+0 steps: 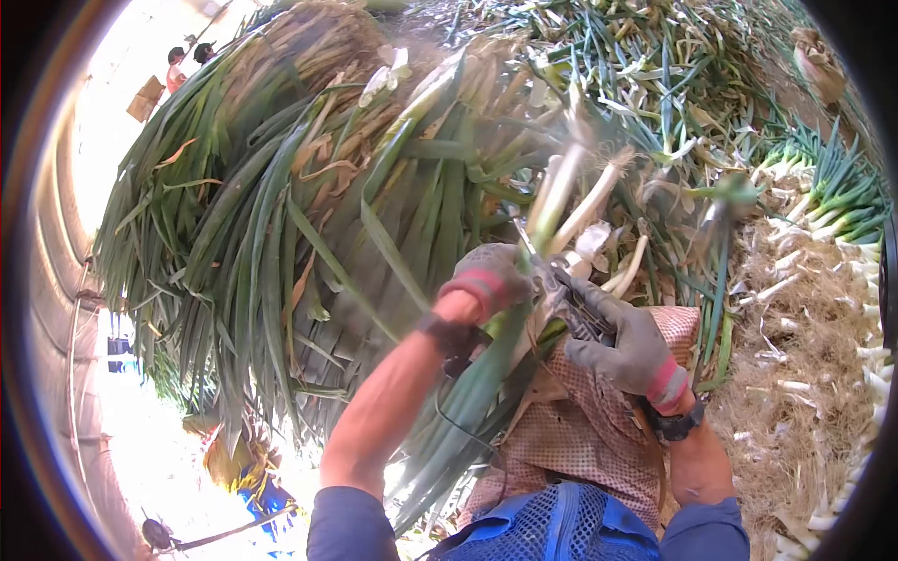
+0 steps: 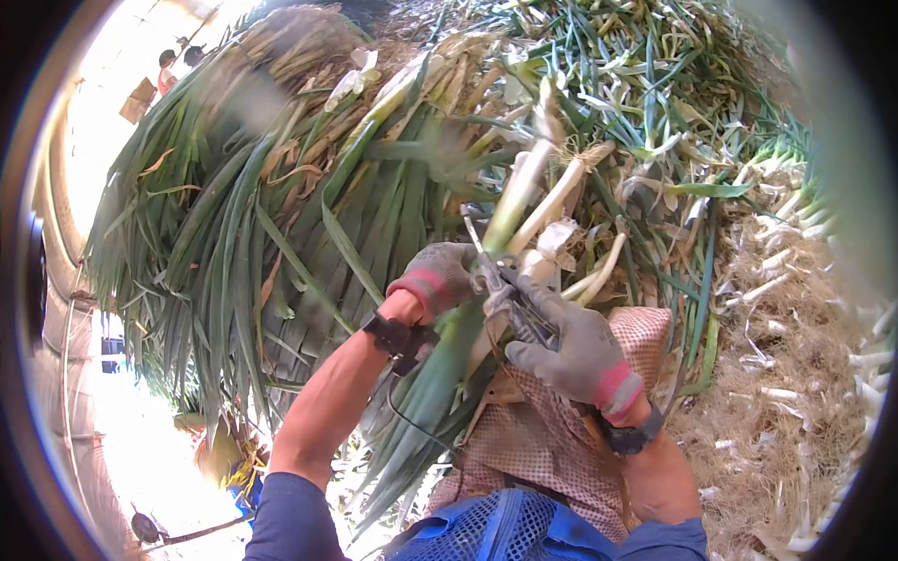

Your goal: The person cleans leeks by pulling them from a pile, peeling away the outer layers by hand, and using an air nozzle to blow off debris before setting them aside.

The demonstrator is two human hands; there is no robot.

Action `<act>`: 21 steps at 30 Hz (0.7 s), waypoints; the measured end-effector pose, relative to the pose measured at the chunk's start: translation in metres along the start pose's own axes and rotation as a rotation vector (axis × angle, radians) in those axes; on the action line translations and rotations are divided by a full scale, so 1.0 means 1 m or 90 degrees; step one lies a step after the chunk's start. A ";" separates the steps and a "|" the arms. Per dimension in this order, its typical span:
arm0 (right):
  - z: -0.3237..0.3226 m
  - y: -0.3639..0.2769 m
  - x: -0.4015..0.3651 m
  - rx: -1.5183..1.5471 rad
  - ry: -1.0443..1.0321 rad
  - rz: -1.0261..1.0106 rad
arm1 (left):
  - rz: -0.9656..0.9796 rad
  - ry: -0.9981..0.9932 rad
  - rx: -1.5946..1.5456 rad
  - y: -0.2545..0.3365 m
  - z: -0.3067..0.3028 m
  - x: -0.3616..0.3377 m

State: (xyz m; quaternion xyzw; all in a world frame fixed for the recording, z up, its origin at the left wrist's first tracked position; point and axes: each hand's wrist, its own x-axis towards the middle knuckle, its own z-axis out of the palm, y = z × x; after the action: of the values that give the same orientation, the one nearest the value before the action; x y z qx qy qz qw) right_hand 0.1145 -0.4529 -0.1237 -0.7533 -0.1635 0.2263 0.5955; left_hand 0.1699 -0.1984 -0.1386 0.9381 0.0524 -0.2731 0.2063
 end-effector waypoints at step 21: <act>0.046 -0.003 0.021 0.093 -0.029 -0.066 | -0.093 0.343 0.369 -0.064 -0.020 -0.075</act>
State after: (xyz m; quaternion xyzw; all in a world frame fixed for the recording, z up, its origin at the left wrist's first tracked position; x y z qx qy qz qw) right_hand 0.1079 -0.4032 -0.1327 -0.6933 -0.1986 0.2236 0.6557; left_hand 0.1024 -0.1307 -0.1059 0.9893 0.0918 -0.0344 -0.1080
